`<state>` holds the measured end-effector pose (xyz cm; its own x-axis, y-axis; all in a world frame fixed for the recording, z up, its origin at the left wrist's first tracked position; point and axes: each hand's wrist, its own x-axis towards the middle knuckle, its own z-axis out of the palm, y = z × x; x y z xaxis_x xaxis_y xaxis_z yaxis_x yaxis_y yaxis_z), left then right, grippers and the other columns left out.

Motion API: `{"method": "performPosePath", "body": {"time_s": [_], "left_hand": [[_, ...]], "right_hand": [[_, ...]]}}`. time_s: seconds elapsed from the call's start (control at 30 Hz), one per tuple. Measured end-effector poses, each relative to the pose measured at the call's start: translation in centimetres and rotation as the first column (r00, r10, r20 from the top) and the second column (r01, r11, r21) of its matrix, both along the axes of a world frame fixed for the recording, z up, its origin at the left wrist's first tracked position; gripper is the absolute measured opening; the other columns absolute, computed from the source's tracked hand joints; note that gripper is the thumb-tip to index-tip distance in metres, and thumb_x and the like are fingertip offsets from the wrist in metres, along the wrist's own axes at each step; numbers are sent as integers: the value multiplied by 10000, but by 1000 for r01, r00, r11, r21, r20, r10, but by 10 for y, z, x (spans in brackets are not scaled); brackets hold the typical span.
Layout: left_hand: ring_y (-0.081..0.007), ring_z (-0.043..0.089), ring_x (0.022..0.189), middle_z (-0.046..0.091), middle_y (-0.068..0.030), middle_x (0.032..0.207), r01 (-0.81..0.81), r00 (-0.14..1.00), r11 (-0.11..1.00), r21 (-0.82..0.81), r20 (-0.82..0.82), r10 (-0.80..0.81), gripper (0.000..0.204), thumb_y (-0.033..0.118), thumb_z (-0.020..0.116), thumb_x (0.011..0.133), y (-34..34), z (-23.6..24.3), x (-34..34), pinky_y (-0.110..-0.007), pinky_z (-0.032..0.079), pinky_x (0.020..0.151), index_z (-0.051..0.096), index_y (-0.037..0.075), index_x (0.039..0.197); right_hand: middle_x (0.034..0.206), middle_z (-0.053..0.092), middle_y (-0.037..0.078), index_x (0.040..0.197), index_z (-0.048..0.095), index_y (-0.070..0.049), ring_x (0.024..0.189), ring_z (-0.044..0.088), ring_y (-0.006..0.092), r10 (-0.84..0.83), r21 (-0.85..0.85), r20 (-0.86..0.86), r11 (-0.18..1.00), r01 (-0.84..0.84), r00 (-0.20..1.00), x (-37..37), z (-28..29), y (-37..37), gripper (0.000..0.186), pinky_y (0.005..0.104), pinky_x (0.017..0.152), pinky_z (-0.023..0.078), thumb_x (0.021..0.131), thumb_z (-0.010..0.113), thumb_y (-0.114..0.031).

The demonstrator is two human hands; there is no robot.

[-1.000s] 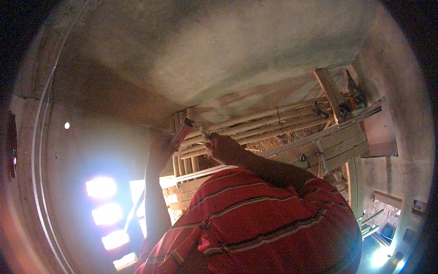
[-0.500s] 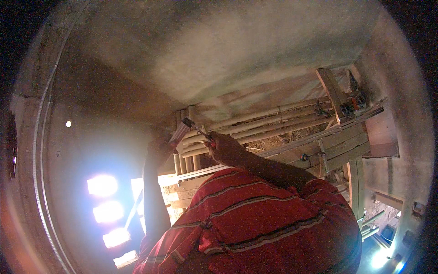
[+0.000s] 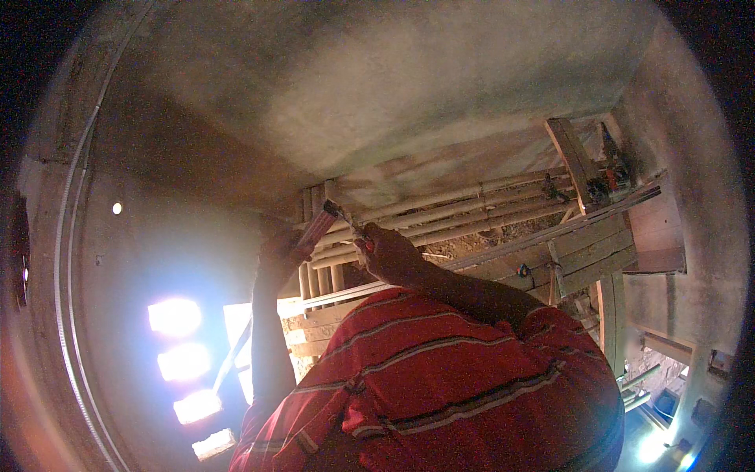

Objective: The person uses shears to cut a long metal track, turning the track over to cut from different sides until the piece is separated.

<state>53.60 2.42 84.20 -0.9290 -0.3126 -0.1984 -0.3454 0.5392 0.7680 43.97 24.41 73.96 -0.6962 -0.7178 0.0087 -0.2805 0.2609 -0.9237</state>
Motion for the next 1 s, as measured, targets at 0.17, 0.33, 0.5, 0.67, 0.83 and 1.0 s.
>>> {"method": "performPosePath", "body": {"time_s": [0.17, 0.33, 0.5, 0.67, 0.83, 1.0], "left_hand": [[-134, 651, 760, 659, -94, 914, 70, 996, 997, -29, -50, -72, 343, 198, 745, 884, -8, -10, 3, -292, 540, 672, 673, -37, 1122], [-140, 652, 738, 657, -100, 909, 47, 999, 999, -11, 2, -47, 332, 189, 723, 898, -14, -14, 3, -297, 542, 649, 675, -35, 1137], [-151, 658, 755, 669, -101, 929, -12, 997, 989, 147, 72, 2, 377, 204, 768, 853, -17, -12, 5, -311, 545, 668, 667, 5, 1156], [-173, 661, 836, 692, -107, 961, 100, 992, 957, -273, -47, -117, 542, 223, 866, 734, -2, -2, 5, -330, 545, 736, 613, 74, 1190], [-179, 669, 886, 704, -121, 984, 46, 999, 969, -243, 7, -45, 543, 214, 873, 718, 5, 5, 5, -335, 543, 775, 620, 69, 1176], [-185, 682, 874, 707, -140, 988, -13, 998, 939, -343, -56, -6, 507, 227, 856, 739, 9, -7, 6, -341, 547, 774, 653, 53, 1170]], "right_hand": [[695, 615, 223, 1010, 531, 0, 647, 636, 415, -34, 0, -68, 999, 34, 997, 4, 0, 1, 254, 500, 596, 486, 976, 543, -252], [632, 581, 183, 956, 538, 3, 560, 593, 386, -42, -9, -119, 999, 41, 992, 2, -7, 2, 291, 478, 533, 442, 994, 547, -285], [653, 614, 208, 977, 550, -2, 604, 633, 402, -8, 18, -106, 1000, 9, 994, 6, -3, 4, 288, 503, 572, 489, 984, 537, -290], [719, 640, 215, 1025, 569, -21, 661, 653, 397, 5, 60, -111, 998, 1, 994, 6, -2, 7, 296, 491, 612, 514, 993, 519, -310], [787, 652, 186, 1043, 607, -75, 724, 656, 378, -32, 73, -124, 996, 41, 992, 6, 3, 6, 282, 477, 645, 507, 997, 528, -342], [811, 664, 184, 1062, 615, -76, 754, 660, 392, -60, -28, -40, 998, 59, 997, 7, 8, 5, 301, 473, 665, 515, 982, 560, -360]]}}
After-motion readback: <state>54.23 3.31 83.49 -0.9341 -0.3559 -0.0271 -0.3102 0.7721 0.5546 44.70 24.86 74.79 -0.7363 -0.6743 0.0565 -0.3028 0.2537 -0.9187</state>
